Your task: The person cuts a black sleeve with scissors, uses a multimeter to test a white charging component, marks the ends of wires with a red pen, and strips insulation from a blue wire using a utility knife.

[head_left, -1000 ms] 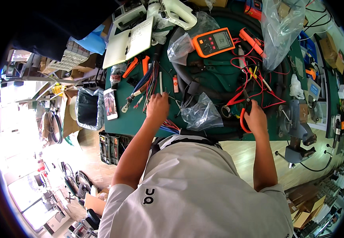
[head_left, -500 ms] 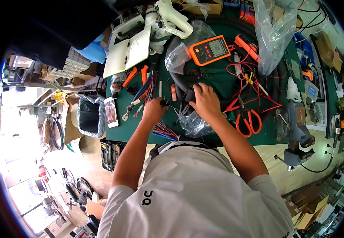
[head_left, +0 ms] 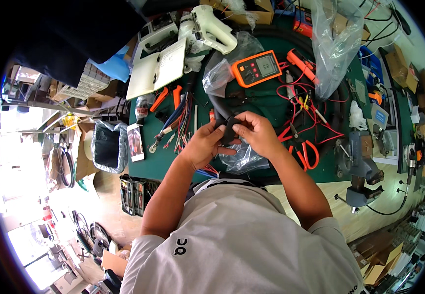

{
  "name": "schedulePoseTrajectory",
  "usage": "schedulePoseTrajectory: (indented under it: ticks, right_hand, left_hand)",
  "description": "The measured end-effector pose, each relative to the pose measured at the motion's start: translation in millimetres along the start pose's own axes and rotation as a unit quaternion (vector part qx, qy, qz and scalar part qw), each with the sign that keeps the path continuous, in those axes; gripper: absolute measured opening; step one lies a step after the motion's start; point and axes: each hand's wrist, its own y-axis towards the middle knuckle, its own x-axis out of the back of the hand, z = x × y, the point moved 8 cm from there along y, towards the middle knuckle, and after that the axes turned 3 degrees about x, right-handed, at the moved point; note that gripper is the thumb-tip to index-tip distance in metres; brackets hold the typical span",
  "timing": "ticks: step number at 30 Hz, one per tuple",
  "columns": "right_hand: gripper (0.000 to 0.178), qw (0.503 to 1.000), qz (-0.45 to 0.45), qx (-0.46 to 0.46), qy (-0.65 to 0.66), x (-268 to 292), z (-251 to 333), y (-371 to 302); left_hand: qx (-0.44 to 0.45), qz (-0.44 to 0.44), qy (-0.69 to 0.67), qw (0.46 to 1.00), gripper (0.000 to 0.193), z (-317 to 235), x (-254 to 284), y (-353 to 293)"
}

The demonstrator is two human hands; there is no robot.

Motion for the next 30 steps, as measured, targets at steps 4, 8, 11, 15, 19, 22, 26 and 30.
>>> schedulePoseTrajectory:
  ticks: [4,8,11,15,19,22,26,30]
  right_hand:
    - [0.026,0.951,-0.025,0.169,-0.259,4.9,34.6,-15.9]
    - [0.031,0.950,-0.139,0.103,-0.262,22.9,33.4,-25.9]
    - [0.034,0.945,-0.184,0.122,-0.240,27.1,27.6,-34.5]
    - [0.039,0.957,-0.177,0.097,-0.206,22.4,40.0,-40.9]
    - [0.045,0.982,-0.140,0.034,-0.124,24.3,7.2,-40.9]
    - [0.041,0.991,-0.118,0.019,-0.057,17.4,0.9,-40.2]
    - [0.032,0.993,-0.114,0.000,-0.032,10.2,-3.4,-43.0]
    - [0.031,0.992,-0.123,-0.014,0.032,9.2,-16.9,-46.5]
  left_hand:
    - [0.016,0.054,-0.023,0.998,0.039,8.7,-13.6,3.9]
    - [0.015,0.039,0.094,0.995,0.034,8.6,-24.6,14.7]
    - [-0.023,0.016,0.120,0.992,0.034,-3.7,-39.2,17.4]
    - [-0.106,0.001,0.295,0.950,0.048,-8.1,-45.7,15.2]
    - [-0.201,0.002,0.474,0.857,0.075,-11.6,-61.9,10.8]
    - [-0.218,0.024,0.477,0.851,0.081,-7.0,-58.2,9.0]
    - [-0.232,0.017,0.482,0.845,0.084,1.3,-53.3,3.2]
    - [-0.071,0.047,0.383,0.920,0.081,9.2,-50.2,-5.1]
